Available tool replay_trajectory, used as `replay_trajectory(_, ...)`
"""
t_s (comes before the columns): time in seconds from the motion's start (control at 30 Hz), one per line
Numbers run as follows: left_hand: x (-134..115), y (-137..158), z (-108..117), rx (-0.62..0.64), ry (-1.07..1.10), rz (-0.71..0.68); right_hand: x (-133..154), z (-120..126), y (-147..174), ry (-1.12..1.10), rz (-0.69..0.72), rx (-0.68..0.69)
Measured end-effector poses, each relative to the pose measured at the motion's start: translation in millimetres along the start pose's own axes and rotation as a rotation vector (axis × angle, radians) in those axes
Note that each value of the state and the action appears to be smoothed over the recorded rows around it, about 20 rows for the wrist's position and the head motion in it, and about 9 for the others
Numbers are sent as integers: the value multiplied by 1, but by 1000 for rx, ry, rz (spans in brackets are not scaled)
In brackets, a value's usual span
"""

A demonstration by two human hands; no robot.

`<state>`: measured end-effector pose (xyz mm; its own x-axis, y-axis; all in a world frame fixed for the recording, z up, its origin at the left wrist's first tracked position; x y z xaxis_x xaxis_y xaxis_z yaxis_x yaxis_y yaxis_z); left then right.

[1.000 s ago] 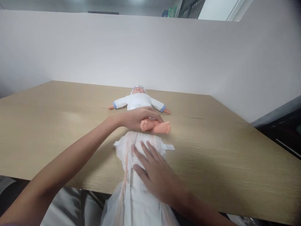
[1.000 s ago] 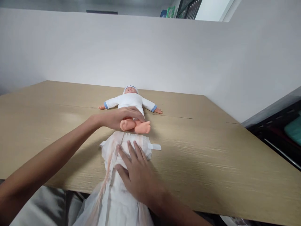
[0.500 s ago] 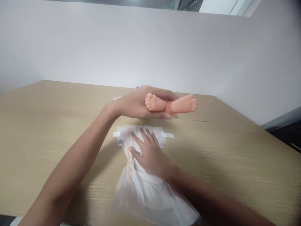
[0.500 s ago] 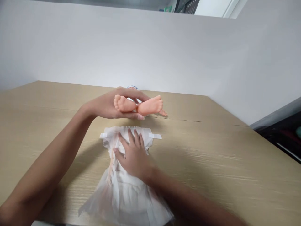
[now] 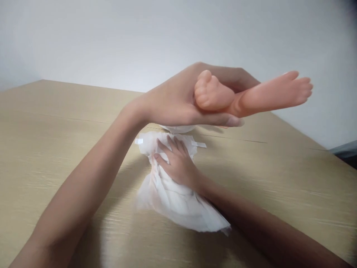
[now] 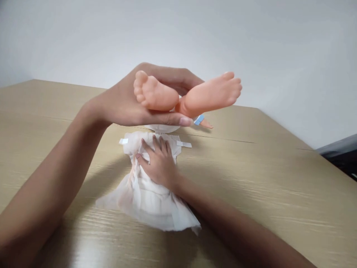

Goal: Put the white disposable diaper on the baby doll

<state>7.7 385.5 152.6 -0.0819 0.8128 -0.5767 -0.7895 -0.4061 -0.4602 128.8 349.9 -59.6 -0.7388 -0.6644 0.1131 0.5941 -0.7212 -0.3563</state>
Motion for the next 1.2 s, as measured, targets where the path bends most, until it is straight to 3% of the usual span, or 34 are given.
replay_trajectory(0.23,-4,4,0,-68,-61,32,-26,-4,-28,36,77,13)
replay_trajectory(0.43,-4,4,0,-101,-39,41,-46,-9,-47,-39,-35,7)
replay_trajectory(0.67,0,4,0,-103,-40,76,-46,6,-55,-46,15,-38)
replay_trajectory(0.8,-3,5,-2,-100,-61,66,-27,34,-29,-127,101,-111)
replay_trajectory(0.93,-5,5,-6,-51,-26,56,-15,66,22,-158,169,-213)
replay_trajectory(1.03,-4,3,-8,-25,47,66,-25,81,60,-62,223,-376)
replay_trajectory(1.2,-3,3,-16,40,126,51,-57,84,89,-7,66,-549)
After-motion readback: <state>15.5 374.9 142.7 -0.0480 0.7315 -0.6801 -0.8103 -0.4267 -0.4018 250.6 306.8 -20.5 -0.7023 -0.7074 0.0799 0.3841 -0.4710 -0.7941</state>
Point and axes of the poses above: each hand's wrist, its own y-axis away from the middle knuckle, its own z-axis out of the back of the hand, x = y × z, the point moved 2 cm from there along -y, towards the middle knuckle, and after that the axes turned 14 degrees about z, right-handed, at the moved point
